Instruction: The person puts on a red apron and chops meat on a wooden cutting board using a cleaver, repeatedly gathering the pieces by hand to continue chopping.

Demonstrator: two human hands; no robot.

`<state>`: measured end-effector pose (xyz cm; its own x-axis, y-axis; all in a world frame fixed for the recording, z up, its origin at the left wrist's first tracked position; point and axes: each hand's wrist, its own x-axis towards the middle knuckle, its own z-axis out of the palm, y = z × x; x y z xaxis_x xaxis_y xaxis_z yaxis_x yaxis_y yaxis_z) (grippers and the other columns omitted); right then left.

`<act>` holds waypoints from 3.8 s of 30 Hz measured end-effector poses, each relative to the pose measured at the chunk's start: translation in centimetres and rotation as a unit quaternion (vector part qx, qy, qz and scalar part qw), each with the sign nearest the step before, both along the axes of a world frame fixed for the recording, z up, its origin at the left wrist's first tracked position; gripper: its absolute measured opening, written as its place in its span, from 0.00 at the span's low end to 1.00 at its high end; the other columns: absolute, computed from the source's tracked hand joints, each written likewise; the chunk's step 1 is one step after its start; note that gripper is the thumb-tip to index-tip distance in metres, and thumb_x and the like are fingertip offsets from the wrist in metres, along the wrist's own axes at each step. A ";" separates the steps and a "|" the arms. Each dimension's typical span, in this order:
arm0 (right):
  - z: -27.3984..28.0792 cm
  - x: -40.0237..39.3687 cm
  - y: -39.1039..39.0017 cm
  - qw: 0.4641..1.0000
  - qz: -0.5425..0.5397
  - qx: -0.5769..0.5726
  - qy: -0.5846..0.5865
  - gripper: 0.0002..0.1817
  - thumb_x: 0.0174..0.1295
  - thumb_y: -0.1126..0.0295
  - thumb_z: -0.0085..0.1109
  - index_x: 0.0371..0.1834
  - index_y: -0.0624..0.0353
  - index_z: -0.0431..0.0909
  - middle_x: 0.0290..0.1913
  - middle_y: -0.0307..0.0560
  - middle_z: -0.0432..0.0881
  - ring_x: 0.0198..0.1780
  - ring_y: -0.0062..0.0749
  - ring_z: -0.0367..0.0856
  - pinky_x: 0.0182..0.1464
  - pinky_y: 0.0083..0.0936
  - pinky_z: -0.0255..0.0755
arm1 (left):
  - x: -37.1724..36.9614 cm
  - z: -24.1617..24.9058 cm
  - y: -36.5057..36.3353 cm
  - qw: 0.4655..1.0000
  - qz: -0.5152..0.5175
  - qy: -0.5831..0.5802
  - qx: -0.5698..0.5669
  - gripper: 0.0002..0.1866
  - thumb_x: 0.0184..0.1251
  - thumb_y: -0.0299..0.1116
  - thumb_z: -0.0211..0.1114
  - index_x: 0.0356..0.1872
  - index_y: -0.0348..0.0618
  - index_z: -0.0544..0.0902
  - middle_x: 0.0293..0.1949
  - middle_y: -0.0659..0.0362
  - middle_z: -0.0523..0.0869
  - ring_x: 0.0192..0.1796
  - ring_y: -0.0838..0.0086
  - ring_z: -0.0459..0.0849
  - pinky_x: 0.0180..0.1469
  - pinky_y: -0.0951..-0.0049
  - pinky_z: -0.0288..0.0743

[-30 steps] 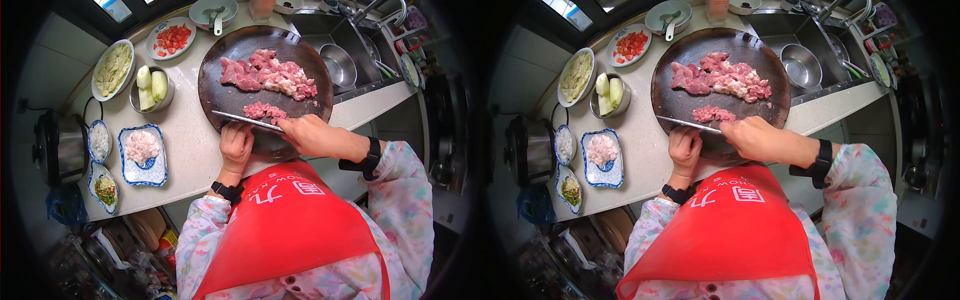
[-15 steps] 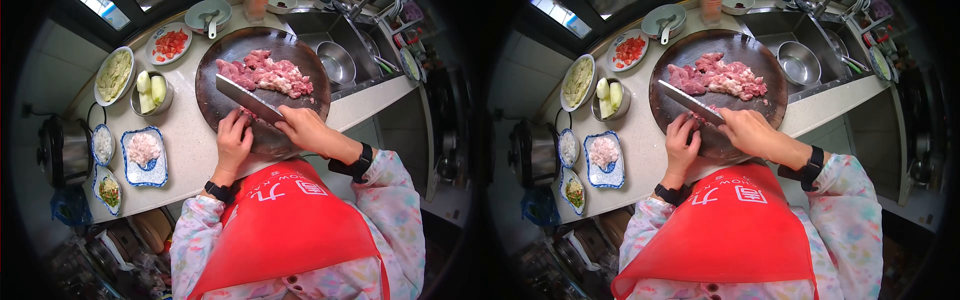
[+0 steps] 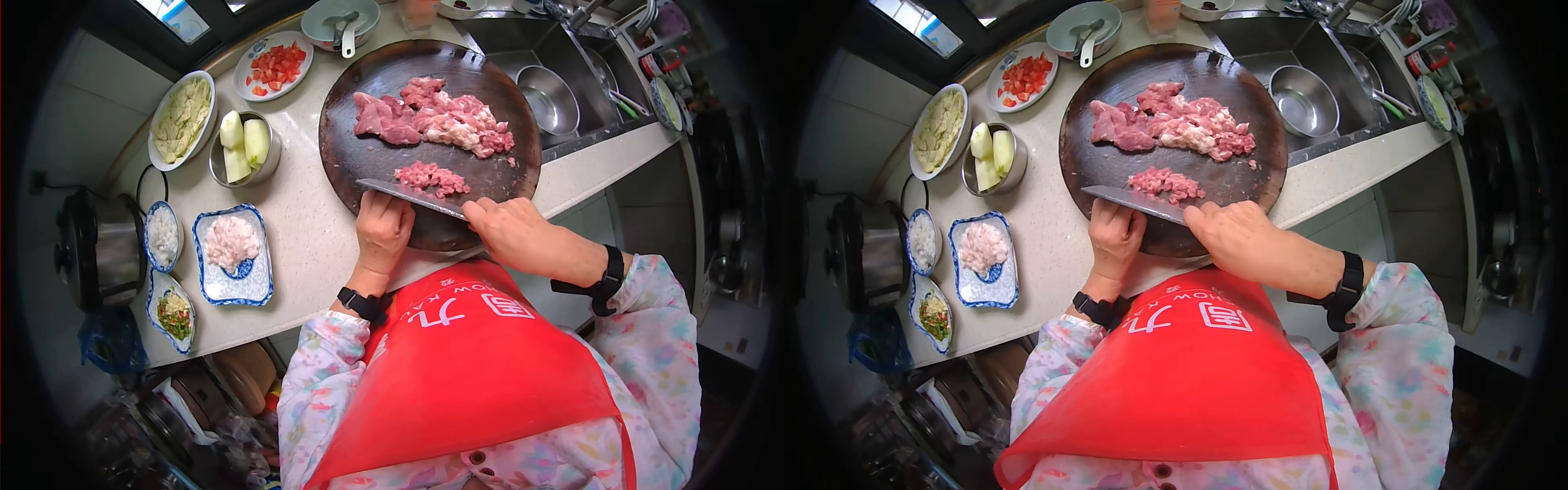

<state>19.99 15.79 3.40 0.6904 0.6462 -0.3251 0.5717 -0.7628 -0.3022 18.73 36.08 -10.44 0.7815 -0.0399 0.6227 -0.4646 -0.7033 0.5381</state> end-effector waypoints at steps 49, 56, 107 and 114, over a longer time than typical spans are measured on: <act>-1.3 1.9 2.0 0.993 -0.054 0.103 0.007 0.11 0.65 0.69 0.55 0.43 0.65 0.69 0.30 0.64 0.82 0.34 0.63 0.82 0.35 0.53 0.72 | -0.2 0.3 -0.4 0.999 0.011 -0.020 -0.040 0.09 0.46 0.17 0.66 0.30 0.39 0.83 0.34 0.55 0.83 0.41 0.59 0.81 0.44 0.63 0.77; -1.5 2.4 2.1 0.994 -0.026 0.101 0.037 0.10 0.64 0.71 0.54 0.40 0.67 0.69 0.29 0.65 0.82 0.33 0.64 0.81 0.36 0.53 0.73 | -0.2 0.2 -0.4 0.999 0.011 -0.019 -0.047 0.09 0.45 0.17 0.66 0.30 0.39 0.82 0.33 0.55 0.82 0.39 0.59 0.81 0.42 0.63 0.77; 0.2 -0.5 0.3 0.970 -0.088 0.191 -0.120 0.13 0.61 0.72 0.57 0.46 0.63 0.69 0.29 0.58 0.83 0.32 0.56 0.84 0.31 0.48 0.74 | -1.5 1.5 1.0 0.993 0.082 0.080 -0.036 0.06 0.54 0.22 0.65 0.34 0.38 0.82 0.38 0.52 0.83 0.44 0.57 0.79 0.49 0.61 0.74; -1.4 1.5 1.6 0.996 0.003 0.069 -0.051 0.11 0.63 0.69 0.57 0.42 0.64 0.68 0.26 0.59 0.82 0.32 0.56 0.83 0.30 0.47 0.73 | -1.7 1.2 1.3 0.993 0.092 0.073 -0.007 0.07 0.54 0.20 0.64 0.35 0.37 0.82 0.39 0.52 0.82 0.44 0.56 0.78 0.49 0.60 0.73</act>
